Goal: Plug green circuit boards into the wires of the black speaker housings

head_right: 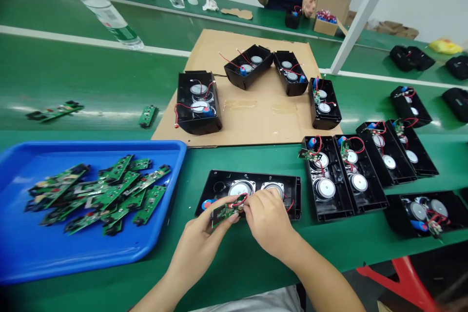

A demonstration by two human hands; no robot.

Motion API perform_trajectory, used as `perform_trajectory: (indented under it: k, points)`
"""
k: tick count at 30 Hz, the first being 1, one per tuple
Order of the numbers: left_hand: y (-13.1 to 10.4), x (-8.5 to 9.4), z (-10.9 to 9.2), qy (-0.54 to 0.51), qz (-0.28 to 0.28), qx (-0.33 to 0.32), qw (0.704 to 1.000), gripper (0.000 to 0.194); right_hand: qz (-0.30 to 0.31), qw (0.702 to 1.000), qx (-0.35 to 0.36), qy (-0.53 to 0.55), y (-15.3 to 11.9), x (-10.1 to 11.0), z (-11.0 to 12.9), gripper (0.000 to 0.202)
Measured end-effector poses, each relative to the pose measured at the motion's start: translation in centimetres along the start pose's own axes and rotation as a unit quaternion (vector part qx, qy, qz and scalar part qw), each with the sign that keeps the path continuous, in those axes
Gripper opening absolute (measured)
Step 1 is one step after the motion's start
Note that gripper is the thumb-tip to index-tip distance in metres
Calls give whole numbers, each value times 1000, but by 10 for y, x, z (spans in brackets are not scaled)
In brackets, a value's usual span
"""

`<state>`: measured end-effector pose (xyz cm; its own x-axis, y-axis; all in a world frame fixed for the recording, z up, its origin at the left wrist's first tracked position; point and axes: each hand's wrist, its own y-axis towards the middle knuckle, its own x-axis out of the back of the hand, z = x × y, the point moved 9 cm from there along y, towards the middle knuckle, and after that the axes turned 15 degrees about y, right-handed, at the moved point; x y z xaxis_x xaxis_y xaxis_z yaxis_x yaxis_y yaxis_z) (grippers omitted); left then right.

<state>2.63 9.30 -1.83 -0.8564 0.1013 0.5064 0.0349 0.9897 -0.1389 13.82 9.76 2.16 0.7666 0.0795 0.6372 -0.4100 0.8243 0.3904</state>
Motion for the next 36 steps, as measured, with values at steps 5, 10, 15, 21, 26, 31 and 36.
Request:
perform_trajectory:
  k: [5, 10, 15, 21, 26, 31, 36]
  points:
    - [1, 1, 1, -5, 0, -6, 1000, 23, 7, 1000, 9, -15, 3, -7, 2, 29]
    - [4, -2, 1, -28, 23, -21, 999, 27, 49, 998, 24, -26, 7, 11, 14, 27]
    - [6, -4, 1, -37, 30, -2, 999, 29, 84, 995, -24, -40, -2, 57, 9, 20]
    - [6, -4, 2, -43, 38, 23, 998, 31, 197, 978, -60, -44, -29, 63, -22, 18]
    - [6, -6, 3, -36, 55, 30, 997, 33, 201, 977, -62, 32, -38, 72, -27, 29]
    - [6, -8, -4, -3, 70, 16, 997, 33, 140, 988, -1, 73, -32, 70, -20, 18]
    - [10, -17, -20, 54, 88, -49, 993, 33, 61, 993, -43, 93, -13, 48, -17, 14]
